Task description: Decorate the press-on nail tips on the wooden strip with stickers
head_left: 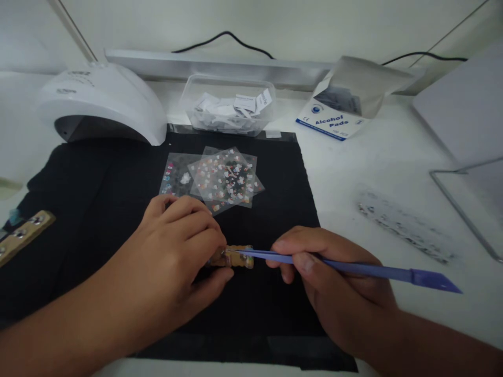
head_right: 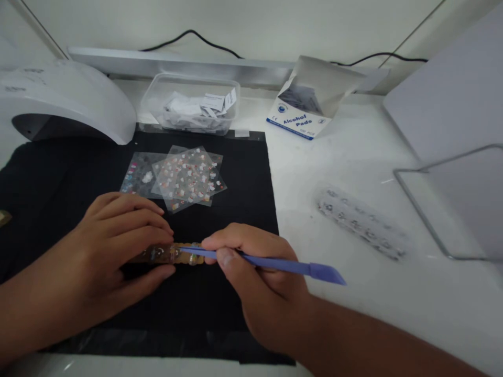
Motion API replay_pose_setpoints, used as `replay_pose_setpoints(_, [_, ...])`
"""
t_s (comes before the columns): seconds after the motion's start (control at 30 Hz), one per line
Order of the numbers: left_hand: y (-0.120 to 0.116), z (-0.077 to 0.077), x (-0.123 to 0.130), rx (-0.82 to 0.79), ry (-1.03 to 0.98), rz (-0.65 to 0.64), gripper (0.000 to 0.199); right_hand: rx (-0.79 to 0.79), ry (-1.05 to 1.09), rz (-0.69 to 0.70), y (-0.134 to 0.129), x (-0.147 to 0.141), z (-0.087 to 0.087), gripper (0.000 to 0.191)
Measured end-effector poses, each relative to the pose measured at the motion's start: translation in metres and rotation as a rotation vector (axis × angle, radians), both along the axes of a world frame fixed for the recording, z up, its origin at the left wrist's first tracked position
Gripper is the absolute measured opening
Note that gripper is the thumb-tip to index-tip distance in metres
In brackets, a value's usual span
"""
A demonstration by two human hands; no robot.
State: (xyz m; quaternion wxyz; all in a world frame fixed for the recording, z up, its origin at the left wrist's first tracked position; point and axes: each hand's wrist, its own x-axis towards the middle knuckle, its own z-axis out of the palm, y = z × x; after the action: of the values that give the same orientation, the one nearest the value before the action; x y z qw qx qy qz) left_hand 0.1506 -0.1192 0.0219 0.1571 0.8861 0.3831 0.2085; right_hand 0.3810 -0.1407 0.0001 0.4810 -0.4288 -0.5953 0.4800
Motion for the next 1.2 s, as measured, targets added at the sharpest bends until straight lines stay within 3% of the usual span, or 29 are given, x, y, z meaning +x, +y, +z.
replay_pose_setpoints(0.27, [-0.001, 0.006, -0.003, -0.033, -0.027, -0.036, 0.011, 0.025, -0.007, -0.004, 0.000, -0.001, 0.000, 0.021])
replay_pose_setpoints(0.73, [-0.002, 0.002, -0.004, -0.045, -0.038, -0.074, 0.009, 0.012, -0.033, -0.019, 0.000, 0.000, 0.001, 0.018])
replay_pose_setpoints(1.0, [0.001, 0.008, -0.003, -0.069, -0.084, -0.052, 0.014, -0.074, 0.115, -0.128, 0.014, 0.000, 0.010, 0.009])
replay_pose_setpoints(1.2, [0.002, 0.004, -0.002, -0.044, -0.019, -0.082, 0.020, -0.110, 0.200, -0.162, 0.022, -0.001, 0.011, 0.007])
